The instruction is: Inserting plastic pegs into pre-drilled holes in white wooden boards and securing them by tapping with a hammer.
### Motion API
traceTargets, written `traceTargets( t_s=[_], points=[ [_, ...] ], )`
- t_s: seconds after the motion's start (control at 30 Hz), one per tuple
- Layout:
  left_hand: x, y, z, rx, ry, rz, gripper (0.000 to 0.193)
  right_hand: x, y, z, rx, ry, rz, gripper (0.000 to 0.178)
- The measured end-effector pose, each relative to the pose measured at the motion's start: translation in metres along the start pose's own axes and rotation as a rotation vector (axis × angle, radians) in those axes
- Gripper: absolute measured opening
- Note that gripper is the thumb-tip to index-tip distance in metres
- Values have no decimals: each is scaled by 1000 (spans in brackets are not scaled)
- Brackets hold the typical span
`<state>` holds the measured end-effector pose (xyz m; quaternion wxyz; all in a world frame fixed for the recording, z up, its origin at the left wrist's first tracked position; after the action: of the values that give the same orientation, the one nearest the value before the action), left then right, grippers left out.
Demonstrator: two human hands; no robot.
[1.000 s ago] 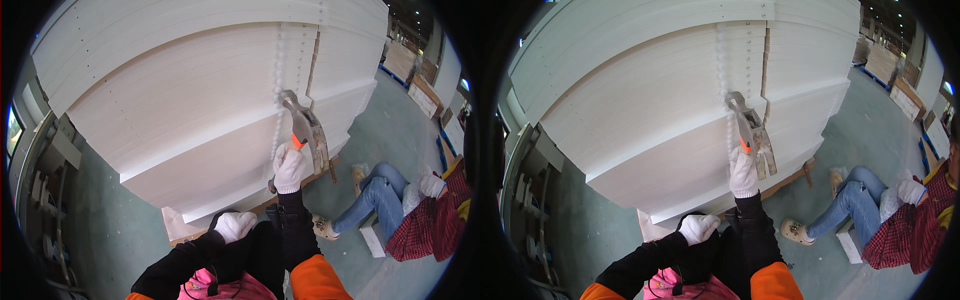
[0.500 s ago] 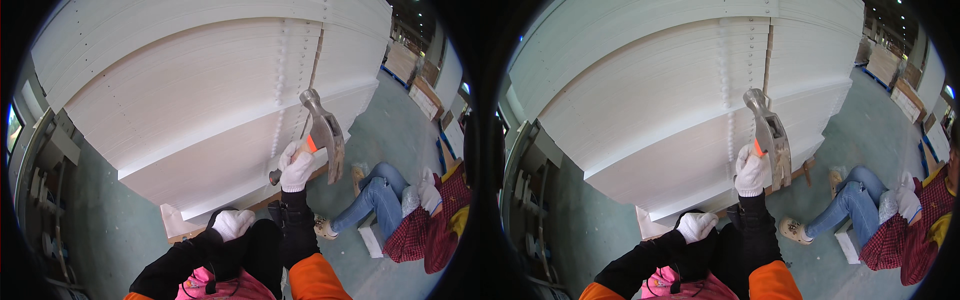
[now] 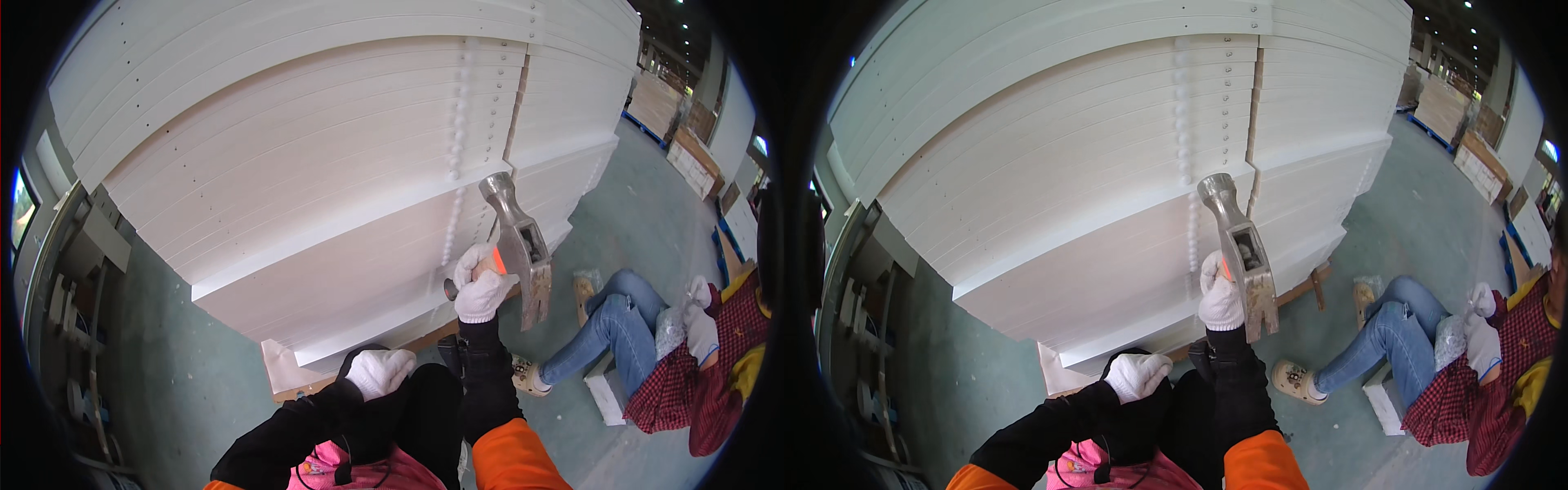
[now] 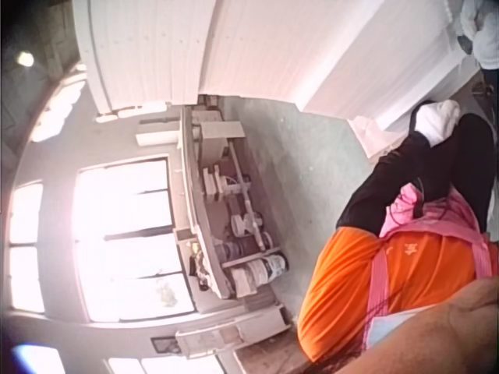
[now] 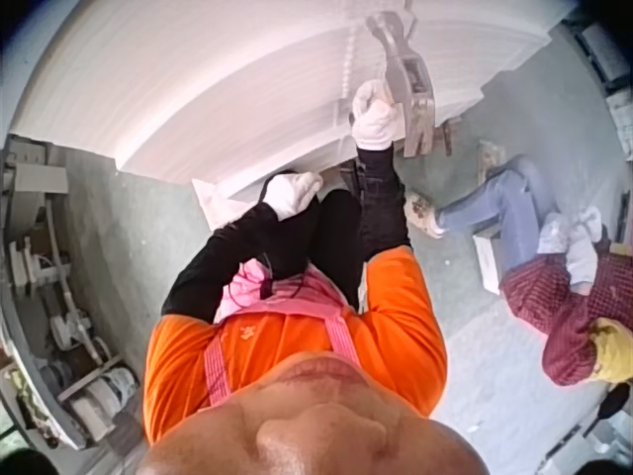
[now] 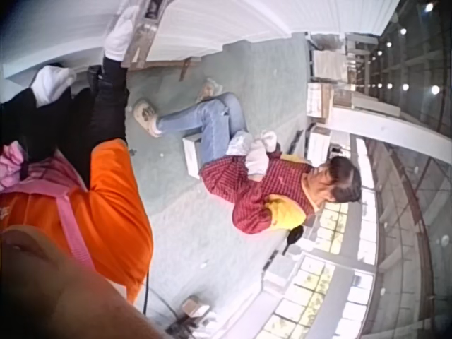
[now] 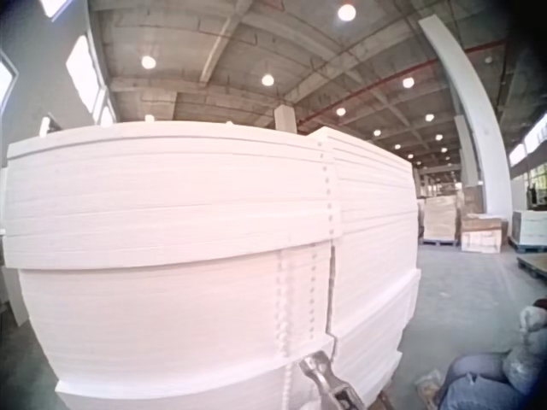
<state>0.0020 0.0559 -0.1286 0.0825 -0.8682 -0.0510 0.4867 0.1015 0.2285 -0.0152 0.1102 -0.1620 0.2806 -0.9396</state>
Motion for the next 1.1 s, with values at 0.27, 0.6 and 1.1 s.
traceTargets(
  t_s=[0.27, 0.6, 1.1],
  points=[
    [3, 1, 1, -1, 32, -7, 19, 0, -4, 17, -140, 234, -5, 37],
    [2, 0, -3, 18, 5, -27, 16, -8, 6, -9, 112, 49, 32, 40],
    [-1, 0, -3, -4, 4, -30, 16, 7, -6, 3, -1, 132, 80, 48]
  ],
)
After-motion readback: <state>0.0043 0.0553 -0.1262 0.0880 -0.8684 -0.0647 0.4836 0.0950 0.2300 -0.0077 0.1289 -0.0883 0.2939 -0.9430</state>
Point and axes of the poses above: each hand's wrist, its own y-axis away from the middle knuckle, its own x-axis out of the palm, z = x × y, the point moved 7 cm from there along -y, towards the middle knuckle, and after that the axes turned 5 degrees about -x, right-handed, at the moved point
